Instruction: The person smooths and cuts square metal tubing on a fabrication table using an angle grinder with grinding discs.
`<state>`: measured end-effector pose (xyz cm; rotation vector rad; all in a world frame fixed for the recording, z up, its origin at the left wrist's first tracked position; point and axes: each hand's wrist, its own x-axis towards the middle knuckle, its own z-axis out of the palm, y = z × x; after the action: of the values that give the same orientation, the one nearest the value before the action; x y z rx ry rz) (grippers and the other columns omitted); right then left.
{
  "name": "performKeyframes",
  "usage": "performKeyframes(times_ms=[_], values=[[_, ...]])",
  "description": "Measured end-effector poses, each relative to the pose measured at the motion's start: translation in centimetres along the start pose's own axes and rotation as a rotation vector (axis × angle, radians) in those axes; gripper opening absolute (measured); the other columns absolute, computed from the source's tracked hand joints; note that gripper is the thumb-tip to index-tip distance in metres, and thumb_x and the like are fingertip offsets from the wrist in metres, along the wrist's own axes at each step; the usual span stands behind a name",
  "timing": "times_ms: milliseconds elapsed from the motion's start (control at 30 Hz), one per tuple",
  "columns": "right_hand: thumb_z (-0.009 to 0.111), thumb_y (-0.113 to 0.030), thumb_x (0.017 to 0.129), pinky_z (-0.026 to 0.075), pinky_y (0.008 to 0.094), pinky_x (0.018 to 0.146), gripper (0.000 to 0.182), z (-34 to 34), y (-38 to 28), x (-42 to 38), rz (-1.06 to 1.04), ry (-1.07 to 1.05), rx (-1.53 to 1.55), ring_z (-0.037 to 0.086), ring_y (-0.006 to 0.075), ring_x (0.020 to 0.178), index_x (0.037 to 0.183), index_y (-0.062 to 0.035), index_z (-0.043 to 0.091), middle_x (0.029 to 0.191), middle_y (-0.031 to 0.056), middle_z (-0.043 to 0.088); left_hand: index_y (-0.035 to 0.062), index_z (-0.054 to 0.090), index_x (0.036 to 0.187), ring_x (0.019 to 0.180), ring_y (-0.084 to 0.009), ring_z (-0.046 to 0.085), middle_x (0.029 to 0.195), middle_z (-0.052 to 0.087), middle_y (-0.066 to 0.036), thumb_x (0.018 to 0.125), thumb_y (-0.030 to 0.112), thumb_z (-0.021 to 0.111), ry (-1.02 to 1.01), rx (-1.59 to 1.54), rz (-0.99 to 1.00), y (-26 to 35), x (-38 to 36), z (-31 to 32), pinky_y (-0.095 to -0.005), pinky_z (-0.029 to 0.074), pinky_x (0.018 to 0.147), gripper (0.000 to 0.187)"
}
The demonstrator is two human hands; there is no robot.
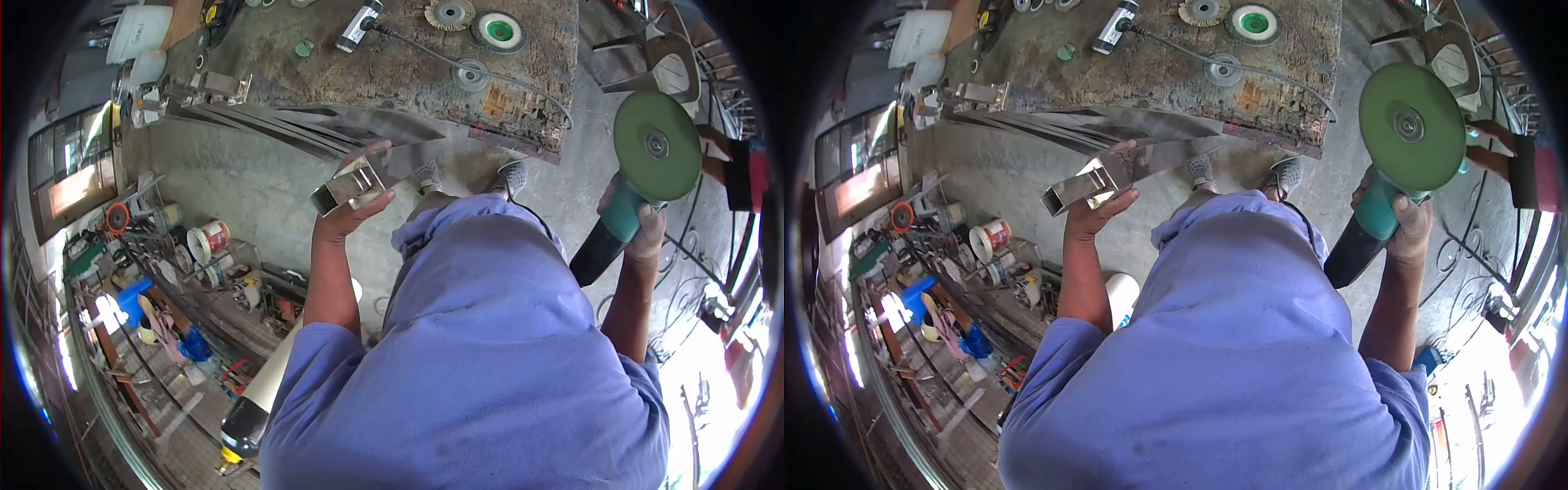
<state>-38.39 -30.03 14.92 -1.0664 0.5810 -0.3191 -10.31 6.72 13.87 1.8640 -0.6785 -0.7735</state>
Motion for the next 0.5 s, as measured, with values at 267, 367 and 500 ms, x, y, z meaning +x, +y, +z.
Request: performKeyframes(times_ms=[267,367,500], values=[[0.082,-0.045,0.069,0.059,0.0365,0.065,0.072,4.6,2.5,-1.3,0.008,0.080,0.079,0.070,0.0263,0.077,0.116,0.0041,0.059,0.095,0.0161,0.065,0.0113,0.053,0.135,0.128,-0.0201,0.052,0.140,0.056,-0.008,0.069,0.005,0.084,-0.211,-0.044,0.135,-0.6,2.7,-2.8,-0.0341,0.042,0.106,0.073],[0.082,-0.044,0.068,0.060,0.0369,0.065,0.070,6.2,2.9,-2.0,0.002,0.133,0.066,0.070,0.0264,0.076,0.114,0.0045,0.060,0.094,0.0163,0.066,0.0073,0.051,0.139,0.129,-0.0210,0.051,0.141,0.055,-0.009,0.069,0.008,0.087,-0.308,-0.114,0.138,-0.4,3.7,-3.7,-0.0350,0.042,0.107,0.079],[0.081,-0.044,0.067,0.059,0.0372,0.065,0.071,7.9,3.3,-2.8,-0.005,0.155,0.055,0.070,0.0269,0.074,0.113,0.0055,0.060,0.092,0.0169,0.066,0.0049,0.052,0.138,0.125,-0.0194,0.054,0.139,0.055,-0.010,0.069,0.011,0.089,-0.391,-0.216,0.224,-1.2,4.6,-3.7,-0.0337,0.043,0.105,0.078]])
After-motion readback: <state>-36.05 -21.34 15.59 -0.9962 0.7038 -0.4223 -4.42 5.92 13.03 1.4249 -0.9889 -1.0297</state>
